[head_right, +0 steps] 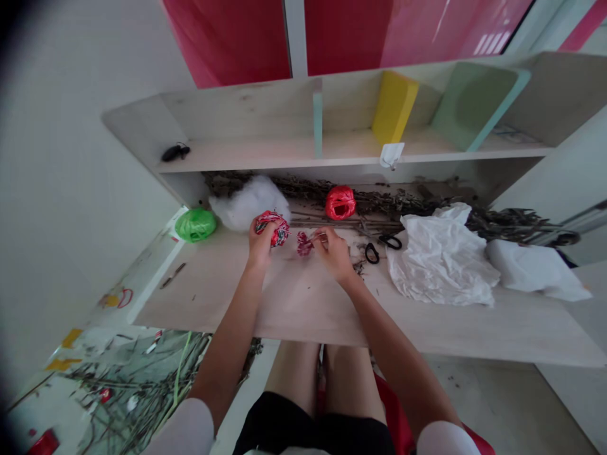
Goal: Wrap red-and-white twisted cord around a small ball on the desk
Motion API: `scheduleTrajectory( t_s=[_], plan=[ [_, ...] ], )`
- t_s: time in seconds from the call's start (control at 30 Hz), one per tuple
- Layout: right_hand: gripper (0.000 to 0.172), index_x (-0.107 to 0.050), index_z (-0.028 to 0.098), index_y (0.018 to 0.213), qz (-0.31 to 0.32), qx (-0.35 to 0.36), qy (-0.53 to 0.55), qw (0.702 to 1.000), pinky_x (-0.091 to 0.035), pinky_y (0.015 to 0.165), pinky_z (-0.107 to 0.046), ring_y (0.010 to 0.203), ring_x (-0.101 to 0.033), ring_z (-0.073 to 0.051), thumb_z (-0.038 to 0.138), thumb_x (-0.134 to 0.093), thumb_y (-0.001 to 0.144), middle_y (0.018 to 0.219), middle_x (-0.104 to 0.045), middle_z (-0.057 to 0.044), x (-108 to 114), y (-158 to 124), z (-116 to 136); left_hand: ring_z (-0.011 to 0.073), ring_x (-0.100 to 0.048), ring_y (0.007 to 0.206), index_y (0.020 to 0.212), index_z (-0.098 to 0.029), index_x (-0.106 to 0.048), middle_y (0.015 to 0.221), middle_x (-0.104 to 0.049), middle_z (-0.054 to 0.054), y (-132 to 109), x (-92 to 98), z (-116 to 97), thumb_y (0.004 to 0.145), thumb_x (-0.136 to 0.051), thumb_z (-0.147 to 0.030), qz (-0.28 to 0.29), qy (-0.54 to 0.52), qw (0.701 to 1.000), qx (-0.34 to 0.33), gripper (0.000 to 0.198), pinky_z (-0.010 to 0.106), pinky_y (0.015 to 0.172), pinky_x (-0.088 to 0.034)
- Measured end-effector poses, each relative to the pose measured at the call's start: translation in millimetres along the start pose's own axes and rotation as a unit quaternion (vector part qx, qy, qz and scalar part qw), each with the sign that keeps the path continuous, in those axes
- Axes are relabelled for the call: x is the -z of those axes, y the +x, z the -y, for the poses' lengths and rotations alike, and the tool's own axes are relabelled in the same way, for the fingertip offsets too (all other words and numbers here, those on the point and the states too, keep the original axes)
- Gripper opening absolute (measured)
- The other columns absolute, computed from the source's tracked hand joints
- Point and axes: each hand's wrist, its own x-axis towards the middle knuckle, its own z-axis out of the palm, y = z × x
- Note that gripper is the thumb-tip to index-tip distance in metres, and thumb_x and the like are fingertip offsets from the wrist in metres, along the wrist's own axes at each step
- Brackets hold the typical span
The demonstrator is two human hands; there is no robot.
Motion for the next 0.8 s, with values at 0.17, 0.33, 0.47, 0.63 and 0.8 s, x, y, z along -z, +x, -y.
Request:
scheduleTrajectory(
  t_s=[0.17,0.33,0.47,0.63,0.8],
  plan=[
    [0.016,-0.052,0.024,0.101,-0.01,-0.004,-0.021,1.0,-0.053,0.073,-0.038,0.069,-0.068,-0.022,0.032,-0.047,0.087,0.083,-0.07,-0.006,0,1,-3,0.0099,-0.059,0.058,0.09,-0.02,-0.06,0.073,-0.064,-0.002,-4,-2.0,-1,0.056,-0.074,-0.025,0.025,0.004,1.0,0.003,0.037,0.023,0.057,-0.049],
    [0.018,-0.052,0.022,0.094,-0.048,0.041,-0.042,0.997,-0.051,0.082,-0.039,0.089,-0.064,-0.023,0.036,-0.044,0.087,0.113,-0.064,-0.014,2,2,2,0.0101,-0.058,0.058,0.088,-0.02,-0.06,0.071,-0.063,-0.002,-6,-3.0,-1,0.056,-0.075,-0.027,0.04,0.01,0.999,0.005,0.036,0.024,0.057,-0.049],
    [0.015,-0.047,0.024,0.094,-0.051,0.005,0.08,0.995,-0.048,0.089,-0.038,0.099,-0.064,-0.021,0.035,-0.04,0.087,0.107,-0.068,-0.009,-1,4,3,0.0109,-0.06,0.062,0.089,-0.02,-0.06,0.074,-0.063,-0.002,-6,-3.3,0,0.055,-0.075,-0.026,0.04,0.007,0.999,0.012,0.037,0.024,0.06,-0.049],
    [0.014,-0.043,0.027,0.091,-0.075,-0.102,0.223,0.966,-0.053,0.073,-0.038,0.084,-0.069,-0.023,0.037,-0.045,0.082,0.085,-0.069,-0.004,-6,9,-3,0.0107,-0.06,0.062,0.089,-0.019,-0.061,0.075,-0.064,-0.002,-7,-3.7,1,0.055,-0.075,-0.026,0.053,0.011,0.998,0.014,0.037,0.024,0.06,-0.049],
    [0.021,-0.046,0.027,0.09,-0.106,-0.142,0.244,0.953,-0.052,0.061,-0.035,0.074,-0.068,-0.022,0.044,-0.052,0.078,0.08,-0.068,-0.002,-3,13,-12,0.0106,-0.06,0.063,0.086,-0.02,-0.062,0.074,-0.065,-0.002,-7,-4.5,1,0.055,-0.075,-0.024,0.051,0.013,0.999,0.01,0.034,0.024,0.062,-0.049]
  ],
)
